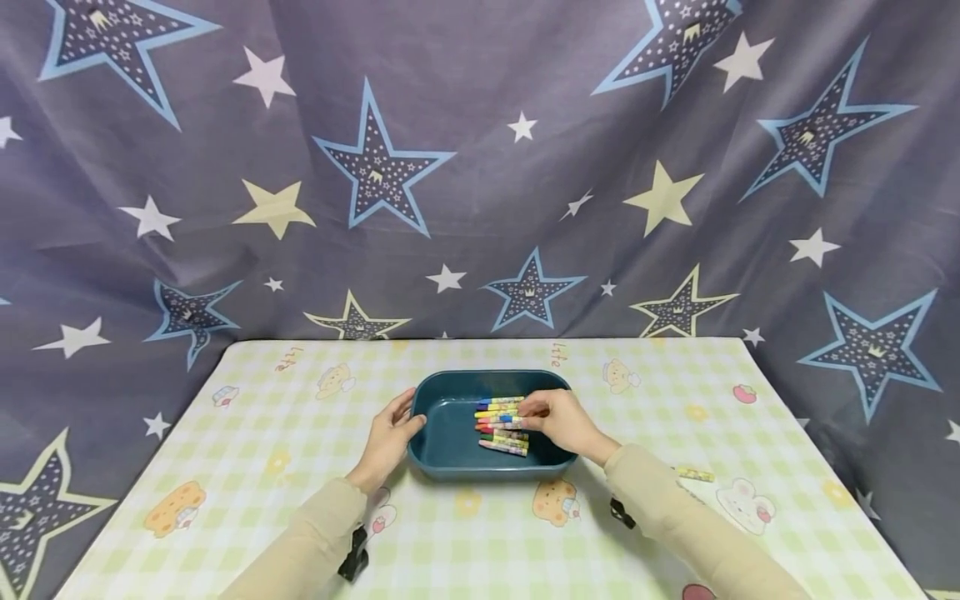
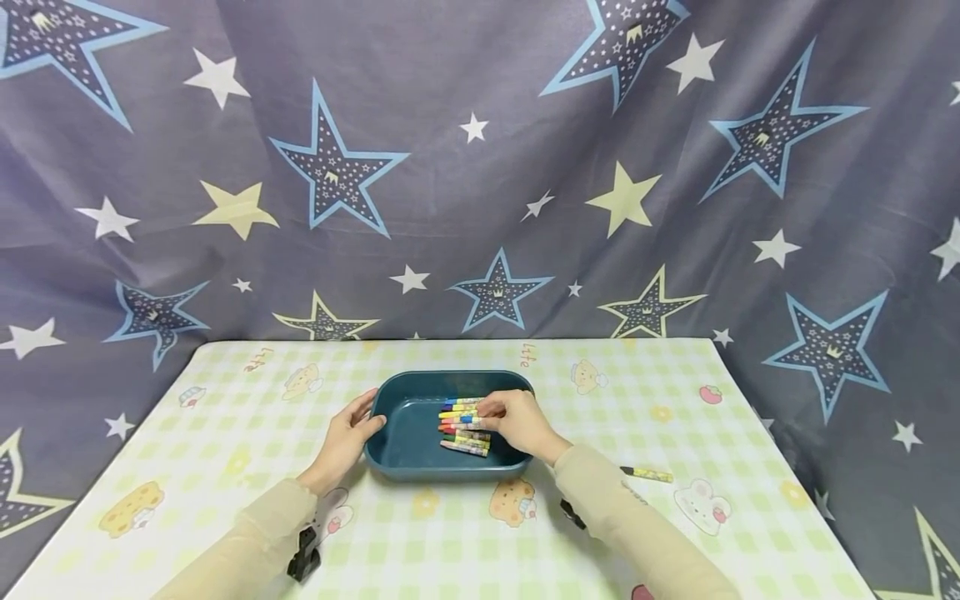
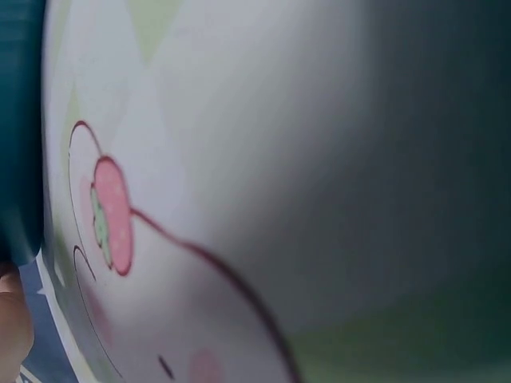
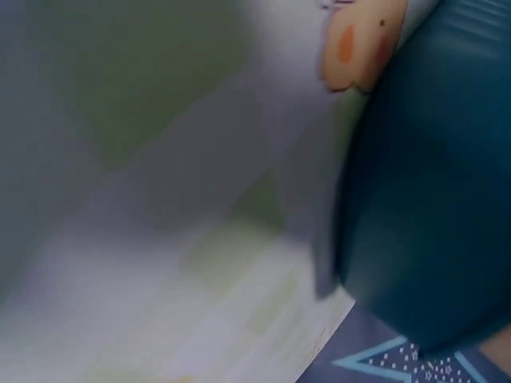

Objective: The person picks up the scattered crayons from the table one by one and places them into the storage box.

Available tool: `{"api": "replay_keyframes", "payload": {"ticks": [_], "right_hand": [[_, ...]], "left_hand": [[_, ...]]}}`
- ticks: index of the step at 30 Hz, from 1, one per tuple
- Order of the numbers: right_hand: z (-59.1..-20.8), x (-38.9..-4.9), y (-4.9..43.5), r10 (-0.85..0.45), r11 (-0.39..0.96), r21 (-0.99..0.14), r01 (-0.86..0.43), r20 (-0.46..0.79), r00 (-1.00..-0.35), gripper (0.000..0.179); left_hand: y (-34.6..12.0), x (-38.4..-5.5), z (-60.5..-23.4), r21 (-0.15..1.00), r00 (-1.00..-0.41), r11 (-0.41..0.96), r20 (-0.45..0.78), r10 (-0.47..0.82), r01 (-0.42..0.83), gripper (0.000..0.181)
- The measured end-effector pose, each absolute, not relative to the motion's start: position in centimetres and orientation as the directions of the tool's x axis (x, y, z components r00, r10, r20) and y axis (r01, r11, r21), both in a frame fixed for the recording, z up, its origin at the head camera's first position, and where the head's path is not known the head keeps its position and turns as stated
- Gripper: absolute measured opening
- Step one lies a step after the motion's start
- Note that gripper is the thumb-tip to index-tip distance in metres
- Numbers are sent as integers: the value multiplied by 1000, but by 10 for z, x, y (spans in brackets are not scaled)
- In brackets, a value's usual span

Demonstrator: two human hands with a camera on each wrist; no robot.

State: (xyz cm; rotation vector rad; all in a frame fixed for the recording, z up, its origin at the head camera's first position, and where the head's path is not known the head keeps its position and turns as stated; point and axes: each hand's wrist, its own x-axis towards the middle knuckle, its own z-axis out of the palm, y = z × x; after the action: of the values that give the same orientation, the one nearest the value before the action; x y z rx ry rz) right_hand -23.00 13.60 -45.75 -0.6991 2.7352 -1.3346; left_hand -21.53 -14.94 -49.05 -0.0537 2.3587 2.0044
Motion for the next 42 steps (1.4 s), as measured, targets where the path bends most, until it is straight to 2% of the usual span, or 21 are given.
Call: {"api": "replay_keyframes", "payload": {"ticks": [14,19,27,35,42], "right_hand": [[-473,-236,119,-404,582,-759,-290,40,-914,13],[-472,-237,115,-430,628,-691,-357,75,-900,13],[-474,-237,111,-506,597,-698,-395,55,-861,13],[-475,-239,108,-466,574,-733,-365,74,-882,14],[-473,-240,105,-462,557,-753,-352,72,-884,14]], "left_hand": [[-139,-217,-494,993,-997,103,-54,46,-49,56],[-141,-218,-493,993,-999,108,-42,32,-38,56],[-144,-217,-490,993,-998,110,-50,31,-47,55],[-144,-208,-473,993,-997,99,-73,36,-69,55],[-150,-217,-493,990,-999,133,-45,4,-44,54]]}}
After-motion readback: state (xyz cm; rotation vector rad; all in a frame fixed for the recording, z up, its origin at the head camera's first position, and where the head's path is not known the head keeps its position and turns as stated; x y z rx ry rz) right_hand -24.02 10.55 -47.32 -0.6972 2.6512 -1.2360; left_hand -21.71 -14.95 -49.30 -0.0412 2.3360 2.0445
